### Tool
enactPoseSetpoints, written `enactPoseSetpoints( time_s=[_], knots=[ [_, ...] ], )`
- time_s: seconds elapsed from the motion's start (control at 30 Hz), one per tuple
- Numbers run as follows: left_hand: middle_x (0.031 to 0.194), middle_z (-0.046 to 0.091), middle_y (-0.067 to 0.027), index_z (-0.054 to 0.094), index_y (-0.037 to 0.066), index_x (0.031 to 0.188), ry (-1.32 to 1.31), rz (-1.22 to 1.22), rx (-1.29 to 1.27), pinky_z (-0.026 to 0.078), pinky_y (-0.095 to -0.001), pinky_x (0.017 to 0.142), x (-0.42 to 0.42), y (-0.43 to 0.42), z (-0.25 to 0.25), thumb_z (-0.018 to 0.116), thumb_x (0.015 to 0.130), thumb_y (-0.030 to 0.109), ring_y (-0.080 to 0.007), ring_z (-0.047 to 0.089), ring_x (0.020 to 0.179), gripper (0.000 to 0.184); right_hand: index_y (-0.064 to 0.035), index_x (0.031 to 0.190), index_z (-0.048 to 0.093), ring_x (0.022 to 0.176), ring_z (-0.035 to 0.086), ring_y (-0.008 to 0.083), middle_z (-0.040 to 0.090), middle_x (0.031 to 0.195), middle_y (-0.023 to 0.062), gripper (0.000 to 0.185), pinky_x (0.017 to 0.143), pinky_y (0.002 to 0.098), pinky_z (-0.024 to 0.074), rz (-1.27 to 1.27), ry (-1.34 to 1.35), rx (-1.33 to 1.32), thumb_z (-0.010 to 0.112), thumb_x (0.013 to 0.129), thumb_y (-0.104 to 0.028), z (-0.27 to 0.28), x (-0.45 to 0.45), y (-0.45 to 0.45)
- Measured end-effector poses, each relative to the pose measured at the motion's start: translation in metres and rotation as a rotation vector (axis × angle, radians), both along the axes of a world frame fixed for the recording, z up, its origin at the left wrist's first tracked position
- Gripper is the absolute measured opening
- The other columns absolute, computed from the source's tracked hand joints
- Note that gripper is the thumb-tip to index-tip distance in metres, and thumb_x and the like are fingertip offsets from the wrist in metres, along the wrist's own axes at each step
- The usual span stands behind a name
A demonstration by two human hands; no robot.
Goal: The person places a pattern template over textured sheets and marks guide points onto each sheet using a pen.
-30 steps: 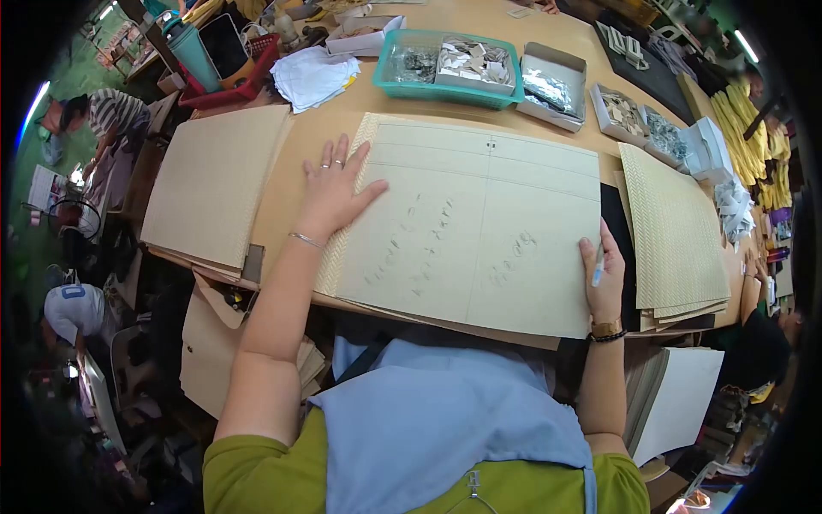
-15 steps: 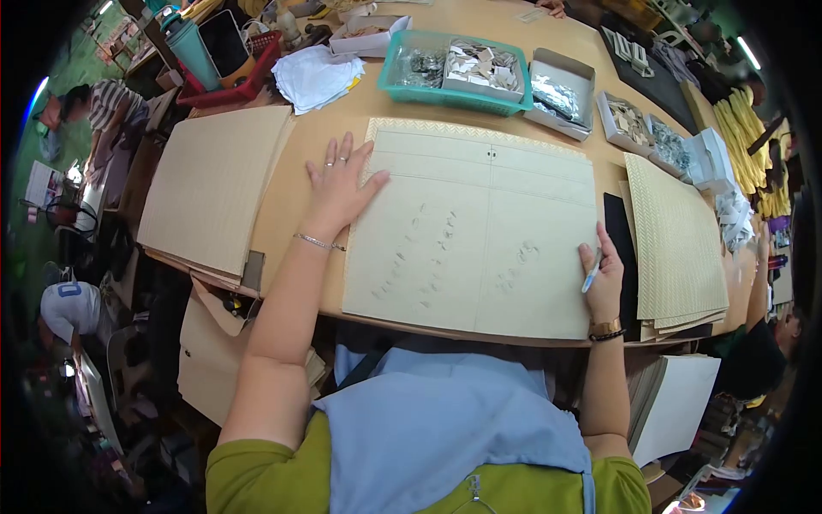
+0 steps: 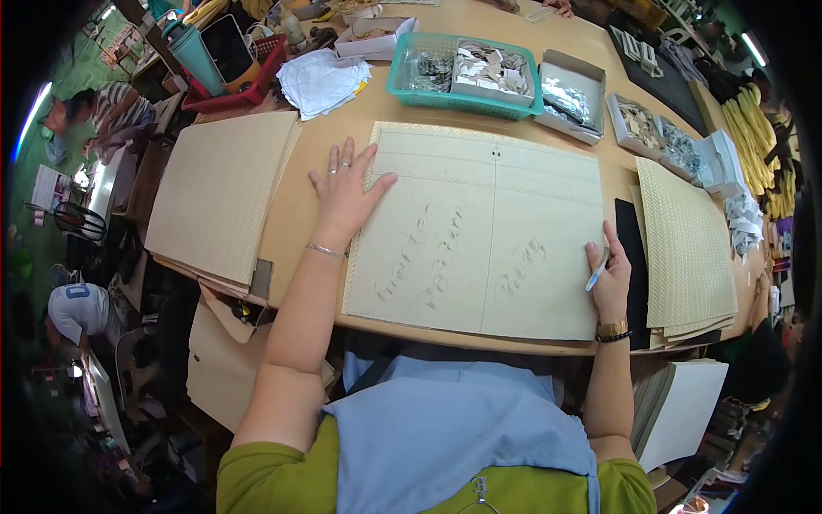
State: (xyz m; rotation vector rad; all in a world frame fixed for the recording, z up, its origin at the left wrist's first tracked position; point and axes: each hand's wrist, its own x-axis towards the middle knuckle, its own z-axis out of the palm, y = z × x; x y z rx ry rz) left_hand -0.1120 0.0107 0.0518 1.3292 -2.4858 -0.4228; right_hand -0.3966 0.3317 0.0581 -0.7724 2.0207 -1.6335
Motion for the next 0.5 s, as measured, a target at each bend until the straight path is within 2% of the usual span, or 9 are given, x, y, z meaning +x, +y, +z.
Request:
enactPoseSetpoints(
  time_s=[0.27, 0.5],
  knots=[
    [0.154, 0.034, -0.0151, 0.056, 0.022, 0.136, -0.012, 0.053, -0.012, 0.008, -0.0729, 0.107, -0.006, 0.000, 0.004, 0.061, 0.084, 0.061, -0.0346, 0.023, 0.145, 0.065, 0.0041, 0.143, 0.040, 0.109, 0.058, 0.0138, 0.060, 0.126, 0.0149, 0.056, 0.094, 0.0262, 0.0463, -0.036, 0.022, 0.010, 0.063, 0.094, -0.005, 0.001, 0.013, 0.001],
    [0.154, 0.035, -0.0140, 0.056, 0.023, 0.136, -0.001, 0.078, -0.017, 0.011, -0.0726, 0.108, -0.008, 0.000, 0.006, 0.060, 0.085, 0.060, -0.0330, 0.026, 0.145, 0.063, 0.0021, 0.141, 0.045, 0.101, 0.059, 0.0122, 0.064, 0.117, 0.0137, 0.054, 0.088, 0.0249, 0.0473, -0.044, 0.076, 0.113, 0.066, 0.092, -0.008, 0.001, 0.008, -0.004]
  ],
)
